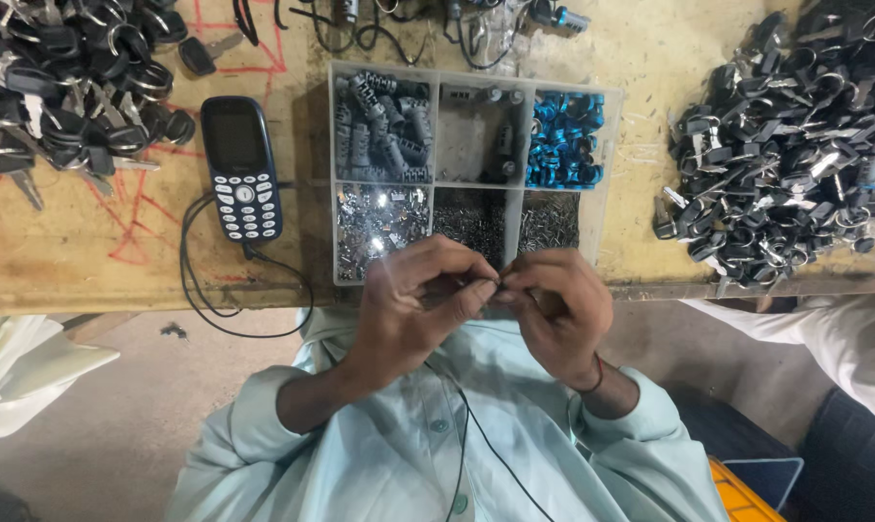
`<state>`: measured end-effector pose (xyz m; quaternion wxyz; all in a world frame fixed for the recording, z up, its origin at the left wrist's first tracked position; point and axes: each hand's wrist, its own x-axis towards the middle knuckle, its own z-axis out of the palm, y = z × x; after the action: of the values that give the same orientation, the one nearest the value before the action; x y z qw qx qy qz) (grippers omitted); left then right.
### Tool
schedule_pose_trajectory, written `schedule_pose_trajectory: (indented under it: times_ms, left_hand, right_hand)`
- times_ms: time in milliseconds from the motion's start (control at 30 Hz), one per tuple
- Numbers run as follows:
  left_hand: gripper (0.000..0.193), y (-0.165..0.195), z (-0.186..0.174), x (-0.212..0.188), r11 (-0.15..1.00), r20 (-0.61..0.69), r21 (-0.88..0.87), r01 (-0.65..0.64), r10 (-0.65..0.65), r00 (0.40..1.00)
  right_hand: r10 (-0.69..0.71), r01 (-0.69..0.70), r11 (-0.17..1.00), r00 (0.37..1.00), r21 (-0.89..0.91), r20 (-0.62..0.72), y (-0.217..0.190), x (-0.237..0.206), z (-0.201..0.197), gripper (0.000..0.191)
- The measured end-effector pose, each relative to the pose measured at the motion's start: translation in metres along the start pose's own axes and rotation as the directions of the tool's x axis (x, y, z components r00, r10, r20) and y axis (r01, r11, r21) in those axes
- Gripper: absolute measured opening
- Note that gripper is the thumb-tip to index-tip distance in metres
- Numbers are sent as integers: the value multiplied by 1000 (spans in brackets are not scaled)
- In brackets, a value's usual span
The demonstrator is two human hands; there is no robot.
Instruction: The person sits at a workbench assembling small lock components by hand. They repeatedly pick small metal and blue plastic parts from a compartment organizer box, fit the parts together between their fingers, and place finished assemblies onto the table beside the box.
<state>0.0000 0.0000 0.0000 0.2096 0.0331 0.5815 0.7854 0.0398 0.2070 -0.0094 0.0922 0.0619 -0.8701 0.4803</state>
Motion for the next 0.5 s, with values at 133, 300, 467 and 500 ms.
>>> schedule_pose_trajectory:
  times_ms: [133, 300, 467, 500]
  left_hand:
    - [13, -2, -14, 7, 965, 144, -128, 230, -212, 967]
    - [14, 2, -21, 2, 987, 185, 152, -57, 29, 982]
    - [16, -4, -24, 6, 922, 142, -237, 305, -278, 950]
    - [14, -6, -24, 6, 908, 135, -301, 290, -260, 956]
  right_hand:
    - [-414, 414, 910, 901, 32, 130, -4, 27, -6, 31]
    - [-317, 283, 948, 890, 147, 329, -17, 47, -15, 25]
    - [-27, 129, 940, 951, -316, 308, -20, 84, -23, 17]
    - [-71, 194, 870, 959, -452, 275, -16, 95, -15, 18]
